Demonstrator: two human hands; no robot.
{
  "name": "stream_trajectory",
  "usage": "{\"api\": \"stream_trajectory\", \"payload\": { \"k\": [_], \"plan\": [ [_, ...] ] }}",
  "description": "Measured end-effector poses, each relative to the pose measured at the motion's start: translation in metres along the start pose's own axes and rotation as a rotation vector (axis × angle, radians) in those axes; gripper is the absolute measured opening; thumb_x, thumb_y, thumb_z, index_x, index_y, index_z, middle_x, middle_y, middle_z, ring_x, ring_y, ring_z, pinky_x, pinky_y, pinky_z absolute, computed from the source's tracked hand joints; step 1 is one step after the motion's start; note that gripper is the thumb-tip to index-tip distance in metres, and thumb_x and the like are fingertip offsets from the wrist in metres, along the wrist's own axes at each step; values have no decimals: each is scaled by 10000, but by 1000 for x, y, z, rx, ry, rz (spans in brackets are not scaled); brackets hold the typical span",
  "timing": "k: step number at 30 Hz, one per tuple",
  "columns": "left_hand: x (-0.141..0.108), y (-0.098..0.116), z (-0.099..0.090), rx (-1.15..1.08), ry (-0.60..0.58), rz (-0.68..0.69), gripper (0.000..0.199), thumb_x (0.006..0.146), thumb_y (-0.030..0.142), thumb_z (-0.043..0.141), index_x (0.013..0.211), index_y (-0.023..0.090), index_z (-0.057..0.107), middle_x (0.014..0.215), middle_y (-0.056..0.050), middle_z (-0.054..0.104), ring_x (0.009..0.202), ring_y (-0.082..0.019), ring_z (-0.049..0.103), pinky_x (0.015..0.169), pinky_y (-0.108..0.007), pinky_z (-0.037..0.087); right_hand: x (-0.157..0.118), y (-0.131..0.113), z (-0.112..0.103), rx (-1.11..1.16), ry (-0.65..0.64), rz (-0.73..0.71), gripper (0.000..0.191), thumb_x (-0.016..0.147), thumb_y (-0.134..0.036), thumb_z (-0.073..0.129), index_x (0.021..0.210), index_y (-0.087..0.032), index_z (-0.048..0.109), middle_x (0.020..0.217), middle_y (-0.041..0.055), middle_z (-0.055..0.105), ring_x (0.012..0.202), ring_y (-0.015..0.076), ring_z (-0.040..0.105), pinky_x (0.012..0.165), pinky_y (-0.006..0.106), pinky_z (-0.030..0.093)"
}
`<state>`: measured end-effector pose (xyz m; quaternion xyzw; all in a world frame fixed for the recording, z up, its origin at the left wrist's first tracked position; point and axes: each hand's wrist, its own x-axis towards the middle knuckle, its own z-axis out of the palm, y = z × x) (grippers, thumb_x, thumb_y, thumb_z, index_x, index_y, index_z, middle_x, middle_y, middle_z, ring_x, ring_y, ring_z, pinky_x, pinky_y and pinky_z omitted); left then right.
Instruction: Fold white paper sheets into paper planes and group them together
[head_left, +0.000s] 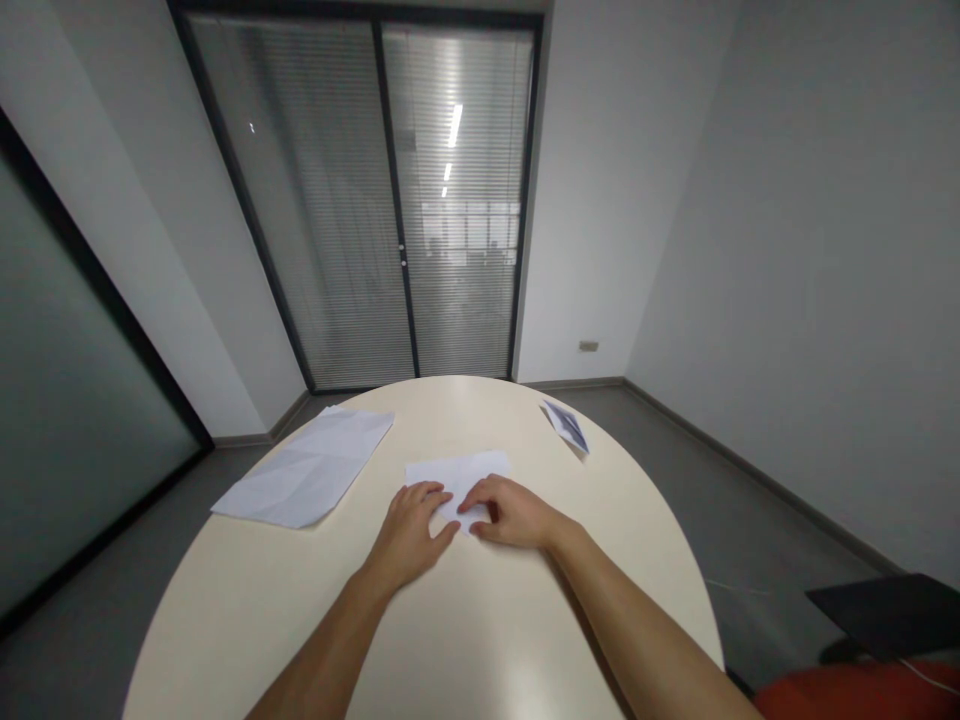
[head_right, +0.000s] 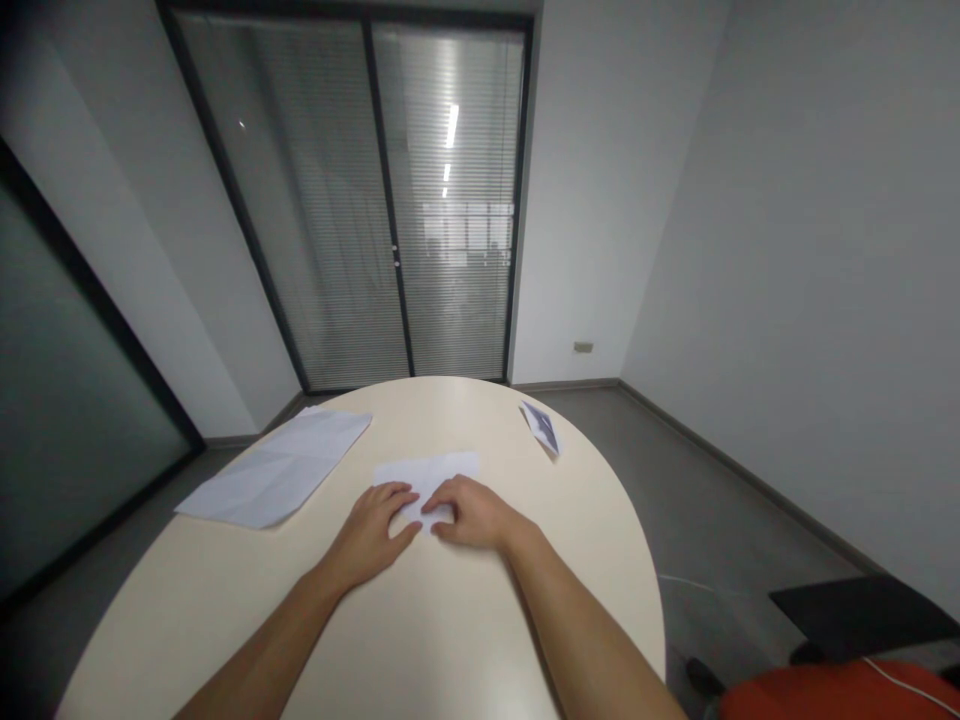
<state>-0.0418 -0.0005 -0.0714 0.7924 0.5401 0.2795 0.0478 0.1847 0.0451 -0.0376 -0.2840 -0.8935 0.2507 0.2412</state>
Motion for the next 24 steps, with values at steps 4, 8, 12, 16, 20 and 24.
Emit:
{"api": "stream_trajectory", "payload": {
  "k": [4,8,12,16,20,24],
  "plan": [
    [1,0,3,43,27,-29,337,889,329,672,1205,214,683,1282,-94,663,1229,-277,575,1120,-486,389,-1,2,2,-15,5,-11,292,779,-226,752,1068,-221,786,1162,93,729,1099,248,637,1005,392,474],
    [3,-4,5,115,82,-126,290,905,313,649,1165,191,687,1252,-108,682,1196,-284,593,1088,-473,405,-1,5,2,-24,-6,2,288,770,-218,759,1055,-228,797,1182,100,723,1109,258,640,1012,401,472],
    [4,-9,4,159,121,-201,230,922,247,599,1126,192,691,1193,-107,704,1143,-283,616,1046,-454,429,-1,8,3,-49,7,-3,285,754,-215,773,1035,-245,803,1163,84,734,1089,259,653,1014,412,465],
    [4,-10,2,188,136,-229,211,934,220,566,1105,201,689,1154,-90,716,1100,-271,624,1018,-433,441,-2,9,3,-45,9,6,291,753,-221,773,1041,-251,800,1167,79,734,1089,254,655,1009,404,470],
    [4,-9,0,201,145,-237,219,921,228,583,1108,182,686,1139,-102,718,1079,-287,617,1000,-444,453,-2,9,3,-43,4,7,291,758,-222,767,1046,-244,799,1175,84,731,1104,258,648,1016,406,466],
    [4,-7,-1,166,129,-211,256,890,249,629,1131,178,679,1163,-108,708,1109,-296,605,1005,-447,459,-2,7,2,-37,8,-1,284,758,-210,768,1040,-237,799,1170,85,732,1096,253,650,1004,396,471]
  ]
}}
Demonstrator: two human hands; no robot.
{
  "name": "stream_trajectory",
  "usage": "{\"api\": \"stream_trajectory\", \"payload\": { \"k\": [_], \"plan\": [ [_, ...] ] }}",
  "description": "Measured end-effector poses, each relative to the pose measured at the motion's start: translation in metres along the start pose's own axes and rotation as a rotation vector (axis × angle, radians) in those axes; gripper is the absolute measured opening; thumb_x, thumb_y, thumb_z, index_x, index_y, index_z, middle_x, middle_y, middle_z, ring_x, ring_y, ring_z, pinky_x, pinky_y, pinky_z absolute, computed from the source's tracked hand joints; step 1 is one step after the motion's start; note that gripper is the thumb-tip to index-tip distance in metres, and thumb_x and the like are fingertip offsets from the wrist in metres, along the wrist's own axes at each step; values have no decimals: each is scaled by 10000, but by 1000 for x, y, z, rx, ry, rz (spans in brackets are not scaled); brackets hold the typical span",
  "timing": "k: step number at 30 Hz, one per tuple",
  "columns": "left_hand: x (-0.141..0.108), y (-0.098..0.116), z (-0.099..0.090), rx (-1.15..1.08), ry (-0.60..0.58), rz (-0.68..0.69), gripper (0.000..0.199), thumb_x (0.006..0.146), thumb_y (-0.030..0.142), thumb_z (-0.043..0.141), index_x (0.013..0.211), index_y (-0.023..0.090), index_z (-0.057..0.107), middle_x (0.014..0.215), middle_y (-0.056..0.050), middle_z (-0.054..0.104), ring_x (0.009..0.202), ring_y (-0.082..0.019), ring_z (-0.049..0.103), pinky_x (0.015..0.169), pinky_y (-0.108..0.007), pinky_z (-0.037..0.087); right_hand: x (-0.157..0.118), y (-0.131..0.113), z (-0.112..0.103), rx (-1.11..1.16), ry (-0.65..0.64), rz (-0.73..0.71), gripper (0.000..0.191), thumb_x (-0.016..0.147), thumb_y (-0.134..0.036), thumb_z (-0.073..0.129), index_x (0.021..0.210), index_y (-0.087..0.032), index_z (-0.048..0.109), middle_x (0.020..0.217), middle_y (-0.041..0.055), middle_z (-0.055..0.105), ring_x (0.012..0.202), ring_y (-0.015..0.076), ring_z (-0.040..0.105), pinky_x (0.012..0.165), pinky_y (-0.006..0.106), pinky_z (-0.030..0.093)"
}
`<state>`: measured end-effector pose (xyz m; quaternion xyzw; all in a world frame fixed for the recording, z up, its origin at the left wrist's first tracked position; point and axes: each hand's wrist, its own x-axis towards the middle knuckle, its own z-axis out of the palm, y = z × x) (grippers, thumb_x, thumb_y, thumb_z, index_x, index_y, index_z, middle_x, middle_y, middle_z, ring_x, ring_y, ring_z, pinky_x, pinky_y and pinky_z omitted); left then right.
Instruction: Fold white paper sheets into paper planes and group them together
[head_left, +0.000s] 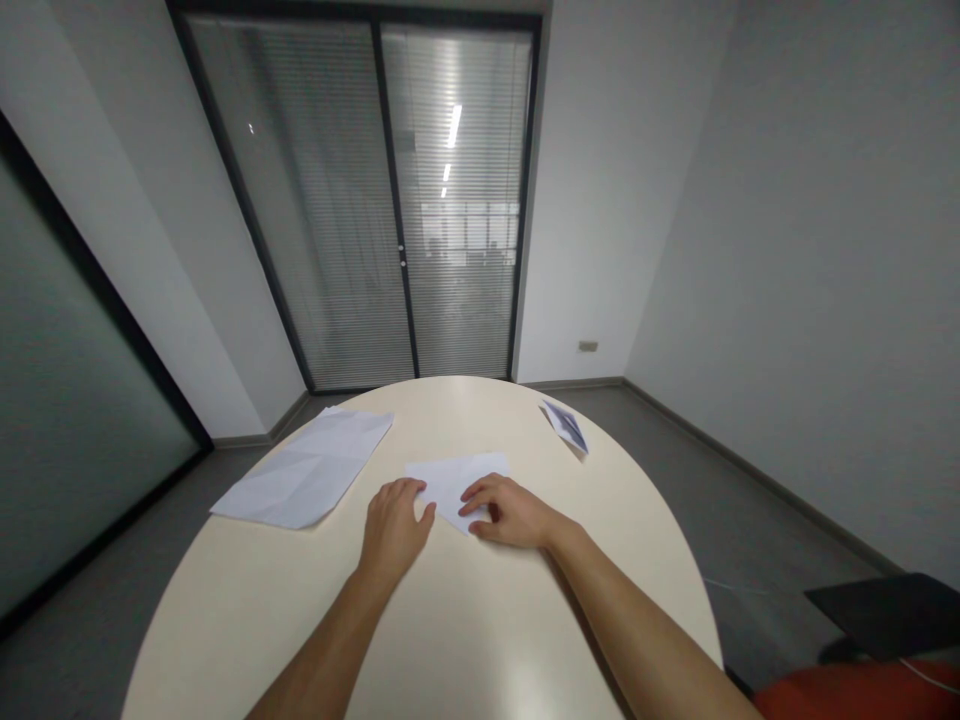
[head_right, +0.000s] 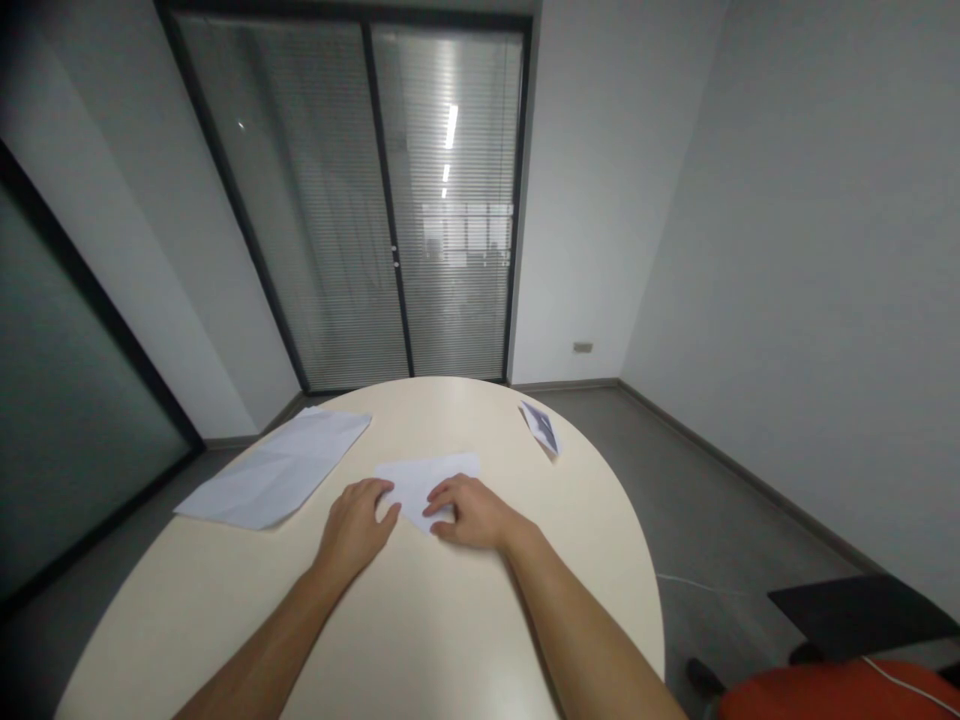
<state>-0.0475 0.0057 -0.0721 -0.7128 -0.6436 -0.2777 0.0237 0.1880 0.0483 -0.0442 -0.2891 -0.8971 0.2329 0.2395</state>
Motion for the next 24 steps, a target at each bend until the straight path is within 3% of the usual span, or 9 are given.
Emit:
{"api": "stream_trajectory", "payload": {
  "k": [8,12,14,17,24],
  "plan": [
    [-3,11,-4,-71,-71,84,329,860,325,681,1169,212,668,1201,-87,692,1144,-278,598,1007,-421,473,0,2,2,-5,13,2,296,777,-254,764,1073,-249,784,1211,91,712,1138,257,632,1035,419,461],
    [-4,11,-2,-54,-63,97,395,834,395,723,1179,210,677,1255,-110,677,1194,-296,587,1054,-452,447,-1,4,4,-104,12,86,478,764,-377,796,1217,-241,729,1477,144,544,1403,353,436,1152,542,332],
    [-5,10,-1,-43,-60,98,427,827,413,731,1192,197,679,1278,-124,668,1216,-304,580,1072,-461,435,-2,4,4,-148,-15,142,601,778,-449,780,1324,-225,665,1527,172,487,1443,381,384,1170,580,284],
    [-5,9,1,-45,-57,105,459,823,428,735,1206,180,682,1290,-139,663,1226,-313,578,1085,-474,422,-2,3,3,-183,-23,161,680,812,-511,736,1400,-196,600,1515,196,495,1425,376,417,1169,573,286],
    [-6,6,8,-46,-58,100,418,868,406,691,1223,187,679,1340,-135,647,1275,-309,559,1127,-487,380,-2,2,0,-224,31,121,570,833,-505,711,1316,-205,665,1398,160,618,1301,351,537,1101,519,373]
  ]
}}
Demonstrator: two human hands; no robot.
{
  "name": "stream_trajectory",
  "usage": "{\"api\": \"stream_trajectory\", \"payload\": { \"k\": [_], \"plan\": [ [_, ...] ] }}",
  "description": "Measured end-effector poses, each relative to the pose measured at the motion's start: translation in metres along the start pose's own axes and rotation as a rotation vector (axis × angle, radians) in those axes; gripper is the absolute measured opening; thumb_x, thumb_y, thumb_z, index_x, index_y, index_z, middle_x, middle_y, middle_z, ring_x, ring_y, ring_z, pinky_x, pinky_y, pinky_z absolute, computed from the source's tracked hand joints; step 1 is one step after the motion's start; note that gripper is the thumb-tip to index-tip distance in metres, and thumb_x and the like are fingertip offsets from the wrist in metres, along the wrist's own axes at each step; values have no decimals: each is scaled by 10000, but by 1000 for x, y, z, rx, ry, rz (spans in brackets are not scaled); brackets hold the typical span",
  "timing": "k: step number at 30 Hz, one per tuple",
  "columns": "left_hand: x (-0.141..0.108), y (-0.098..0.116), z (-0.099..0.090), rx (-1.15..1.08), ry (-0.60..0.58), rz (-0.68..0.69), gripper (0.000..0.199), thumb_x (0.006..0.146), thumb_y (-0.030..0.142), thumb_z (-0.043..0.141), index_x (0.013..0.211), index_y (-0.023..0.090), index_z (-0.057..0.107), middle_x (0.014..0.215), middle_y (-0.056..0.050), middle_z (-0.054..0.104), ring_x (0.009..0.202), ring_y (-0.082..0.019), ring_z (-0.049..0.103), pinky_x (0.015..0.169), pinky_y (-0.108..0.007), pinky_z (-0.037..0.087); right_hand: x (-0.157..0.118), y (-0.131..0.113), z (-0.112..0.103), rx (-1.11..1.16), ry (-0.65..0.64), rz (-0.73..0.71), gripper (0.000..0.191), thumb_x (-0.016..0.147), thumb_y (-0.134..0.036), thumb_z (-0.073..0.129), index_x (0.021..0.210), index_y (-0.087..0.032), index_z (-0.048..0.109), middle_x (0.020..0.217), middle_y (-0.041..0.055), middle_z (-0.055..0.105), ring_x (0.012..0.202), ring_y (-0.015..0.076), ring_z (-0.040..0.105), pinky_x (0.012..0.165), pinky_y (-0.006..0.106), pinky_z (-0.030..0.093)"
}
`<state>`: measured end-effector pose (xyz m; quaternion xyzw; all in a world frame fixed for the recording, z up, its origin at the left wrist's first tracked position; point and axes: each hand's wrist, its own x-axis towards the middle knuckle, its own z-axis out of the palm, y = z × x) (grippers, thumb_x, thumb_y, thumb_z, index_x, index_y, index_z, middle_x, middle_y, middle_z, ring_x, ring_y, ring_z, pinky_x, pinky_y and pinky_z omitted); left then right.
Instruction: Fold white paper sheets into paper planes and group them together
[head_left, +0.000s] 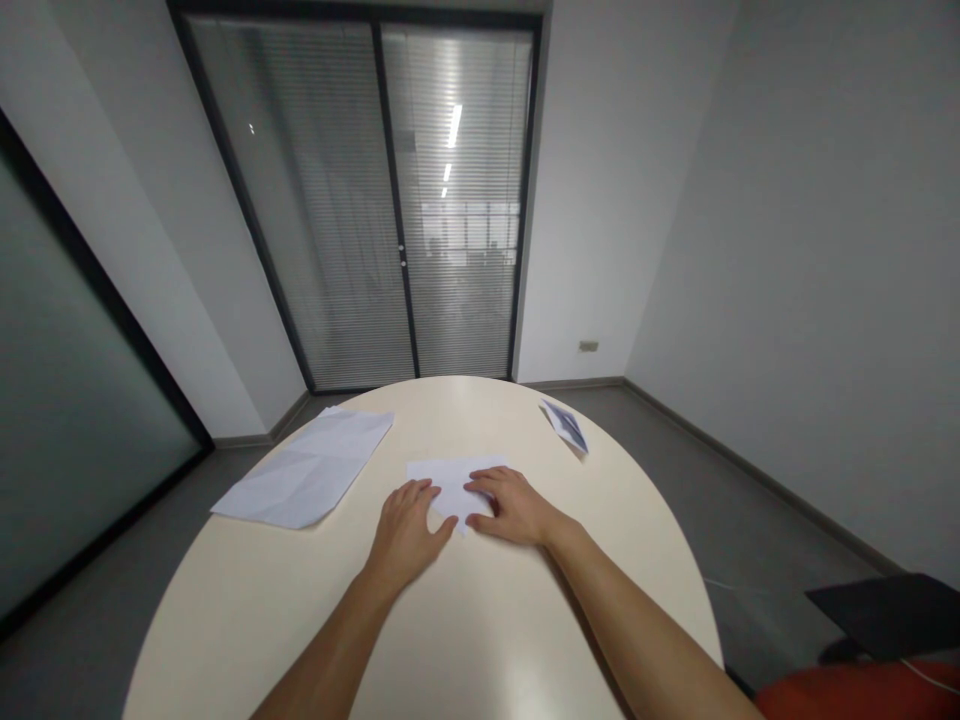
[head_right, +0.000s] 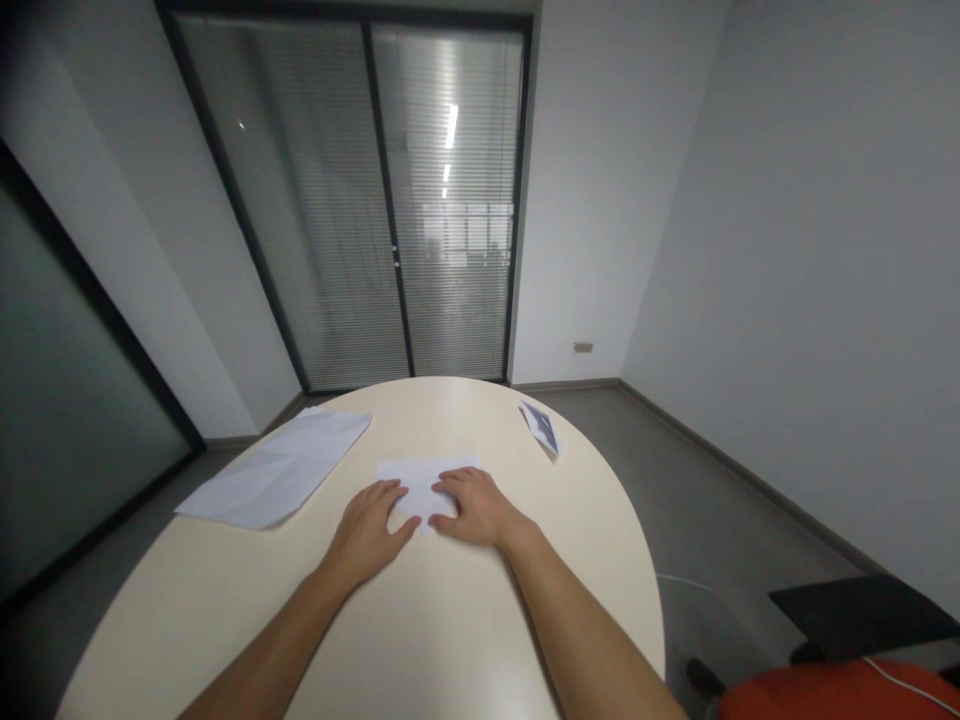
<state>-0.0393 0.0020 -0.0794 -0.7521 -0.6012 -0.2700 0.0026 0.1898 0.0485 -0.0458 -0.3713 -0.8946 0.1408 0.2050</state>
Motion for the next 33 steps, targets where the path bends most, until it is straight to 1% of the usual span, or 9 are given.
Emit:
{"api": "stream_trajectory", "payload": {
  "k": [2,4,7,12,16,19,23,28,33],
  "plan": [
    [0,-1,2,12,-13,-5,409,893,386,660,1242,172,672,1360,-142,637,1294,-317,546,1132,-503,373,1,-1,-2,-1,7,-4,525,843,-478,704,1280,-188,688,1316,153,673,1229,339,585,1068,490,403],
    [0,-2,3,20,-20,-17,399,911,358,638,1256,160,669,1372,-146,631,1310,-327,534,1137,-521,366,2,-2,-5,7,12,-5,448,857,-437,691,1226,-185,720,1148,124,746,1088,304,648,1002,443,446],
    [2,-2,2,14,-13,-34,350,914,295,631,1234,165,689,1352,-139,643,1293,-320,548,1133,-513,379,3,-2,-8,46,49,-5,311,875,-354,664,1126,-200,764,961,76,777,940,250,672,914,368,476],
    [4,-3,-2,-41,-17,16,271,909,172,604,1141,210,737,1232,-91,700,1168,-253,616,1077,-438,452,4,1,-6,169,99,23,237,869,-267,648,1049,-207,790,939,75,767,899,207,679,874,309,490],
    [3,-1,-5,-90,-46,95,274,909,258,646,1168,228,732,1252,-87,690,1185,-262,609,1085,-464,451,5,3,-4,219,59,45,238,881,-250,628,1050,-207,789,932,73,757,823,186,675,807,295,506],
    [3,1,-7,-107,-68,126,309,910,310,661,1202,231,722,1294,-90,672,1214,-271,598,1100,-484,439,5,5,-2,214,60,28,244,891,-232,617,1072,-209,778,956,70,757,908,206,675,862,317,509],
    [2,0,-8,-124,-89,144,289,938,247,611,1202,243,728,1322,-83,665,1242,-260,592,1109,-477,438,4,9,2,164,128,-14,292,884,-185,616,1150,-202,736,1177,91,725,1140,249,622,1032,388,462],
    [2,-2,-6,-151,-100,164,301,953,203,563,1195,260,735,1333,-67,667,1256,-248,591,1117,-471,441,5,12,3,167,118,-19,340,876,-123,588,1184,-203,705,1217,97,704,1131,235,641,1034,382,479],
    [2,-2,-3,-159,-88,180,327,944,145,536,1187,235,734,1325,-75,673,1254,-245,594,1115,-468,452,7,15,6,185,131,-39,428,851,-42,531,1215,-201,693,1236,92,709,1150,224,646,1055,387,477]
  ]
}}
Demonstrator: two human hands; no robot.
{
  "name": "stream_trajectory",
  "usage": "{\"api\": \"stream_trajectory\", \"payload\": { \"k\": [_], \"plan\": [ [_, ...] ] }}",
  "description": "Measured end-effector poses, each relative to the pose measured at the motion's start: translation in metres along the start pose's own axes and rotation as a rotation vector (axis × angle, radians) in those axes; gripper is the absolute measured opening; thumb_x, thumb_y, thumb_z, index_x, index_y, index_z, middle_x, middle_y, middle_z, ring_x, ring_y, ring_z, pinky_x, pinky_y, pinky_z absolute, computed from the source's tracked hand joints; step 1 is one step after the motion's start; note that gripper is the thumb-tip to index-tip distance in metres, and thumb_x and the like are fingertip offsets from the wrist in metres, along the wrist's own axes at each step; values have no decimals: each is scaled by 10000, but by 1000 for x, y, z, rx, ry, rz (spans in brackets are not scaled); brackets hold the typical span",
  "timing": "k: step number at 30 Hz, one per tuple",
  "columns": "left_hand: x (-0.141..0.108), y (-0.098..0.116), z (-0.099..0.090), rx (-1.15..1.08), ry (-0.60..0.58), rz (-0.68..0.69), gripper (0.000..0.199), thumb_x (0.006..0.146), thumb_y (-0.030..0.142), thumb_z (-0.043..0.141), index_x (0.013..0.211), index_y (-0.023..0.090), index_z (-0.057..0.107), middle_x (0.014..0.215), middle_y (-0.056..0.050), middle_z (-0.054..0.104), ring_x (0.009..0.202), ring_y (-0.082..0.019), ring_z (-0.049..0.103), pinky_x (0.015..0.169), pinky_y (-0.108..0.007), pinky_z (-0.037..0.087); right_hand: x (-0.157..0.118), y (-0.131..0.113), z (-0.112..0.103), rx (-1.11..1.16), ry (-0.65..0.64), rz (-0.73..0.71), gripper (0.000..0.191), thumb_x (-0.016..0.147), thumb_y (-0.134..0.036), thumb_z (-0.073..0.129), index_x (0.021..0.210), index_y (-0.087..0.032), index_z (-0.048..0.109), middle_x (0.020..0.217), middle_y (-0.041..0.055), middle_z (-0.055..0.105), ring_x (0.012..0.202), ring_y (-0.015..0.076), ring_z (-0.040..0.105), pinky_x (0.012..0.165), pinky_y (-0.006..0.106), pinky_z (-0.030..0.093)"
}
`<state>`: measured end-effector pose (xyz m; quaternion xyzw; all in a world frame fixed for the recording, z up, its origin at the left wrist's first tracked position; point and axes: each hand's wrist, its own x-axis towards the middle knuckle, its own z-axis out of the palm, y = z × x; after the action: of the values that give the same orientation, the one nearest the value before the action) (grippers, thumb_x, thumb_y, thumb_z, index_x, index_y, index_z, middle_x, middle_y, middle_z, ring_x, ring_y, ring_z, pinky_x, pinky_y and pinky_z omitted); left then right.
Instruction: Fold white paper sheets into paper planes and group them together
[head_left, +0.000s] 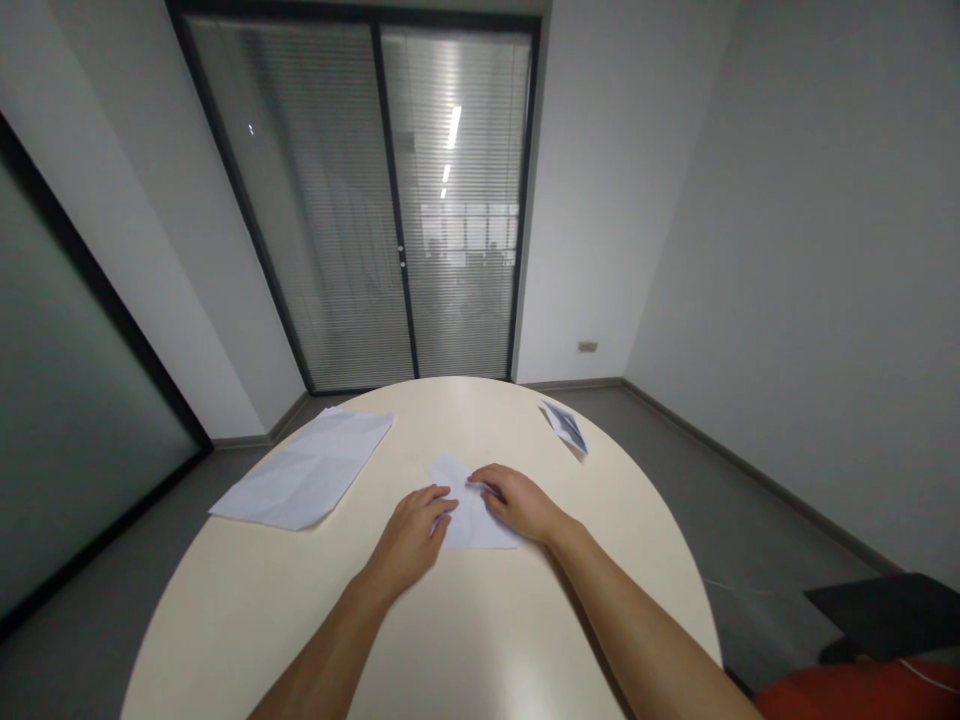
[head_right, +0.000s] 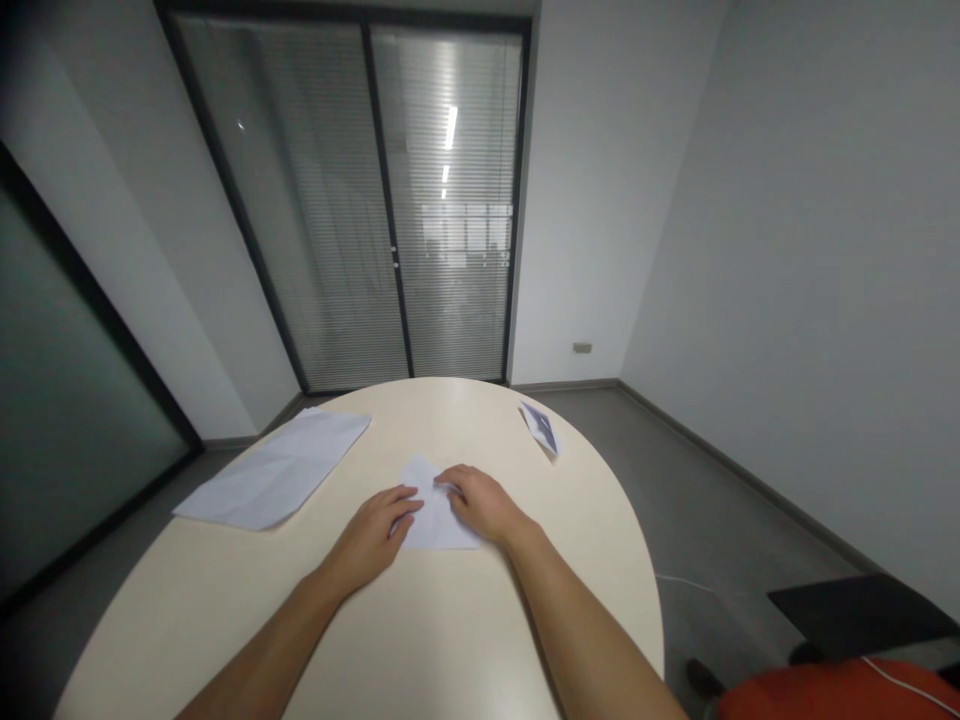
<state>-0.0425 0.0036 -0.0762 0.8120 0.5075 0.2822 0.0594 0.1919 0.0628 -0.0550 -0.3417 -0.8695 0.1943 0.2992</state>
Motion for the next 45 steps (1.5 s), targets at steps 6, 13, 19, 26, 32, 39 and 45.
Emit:
{"api": "stream_trajectory", "payload": {
  "k": [6,13,19,26,32,39,45],
  "plan": [
    [1,-2,1,4,10,41,399,906,39,512,1175,227,739,1301,-68,688,1231,-241,587,1105,-471,457,1,0,0,31,21,26,488,833,20,470,1198,-203,707,1236,81,725,1148,215,666,1045,387,493],
    [5,2,-6,49,-20,-17,417,869,-14,538,1108,238,769,1186,-57,727,1111,-232,612,1002,-416,499,-2,-10,-9,73,-58,54,420,881,-73,524,1231,-215,709,1184,74,748,1086,215,693,992,357,518],
    [7,6,-12,63,-88,-73,392,866,-3,535,1055,238,781,1127,-42,744,1041,-228,632,937,-392,499,-2,-8,-13,35,-78,82,333,883,-127,588,1164,-216,744,1112,75,764,1033,220,690,957,351,513],
    [5,13,-14,44,-28,-51,244,948,205,550,1056,228,768,1113,-66,738,1037,-234,646,944,-401,494,-1,-5,-17,-28,-96,-106,226,923,-147,598,1012,-239,785,1013,46,784,985,205,673,962,357,472],
    [3,20,-18,14,-28,-59,303,964,360,562,1183,209,708,1199,-81,738,1126,-251,660,1096,-469,411,-1,-15,-22,-15,-140,-184,197,848,-148,679,955,-254,806,867,32,777,966,204,672,955,340,463],
    [-1,19,-20,-44,-147,-37,471,962,420,553,1377,197,577,1412,-108,624,1313,-263,568,1188,-506,326,-2,-17,-18,-33,-126,-172,188,768,-280,799,951,-243,807,985,52,765,1016,228,659,963,362,472],
    [-4,21,-23,-98,-216,-1,704,876,414,663,1505,218,418,1511,-128,525,1383,-291,498,1204,-536,295,-4,-15,-17,-53,-151,-147,379,755,-422,820,1089,-245,785,1148,87,737,1091,255,654,1009,387,471]
  ]
}}
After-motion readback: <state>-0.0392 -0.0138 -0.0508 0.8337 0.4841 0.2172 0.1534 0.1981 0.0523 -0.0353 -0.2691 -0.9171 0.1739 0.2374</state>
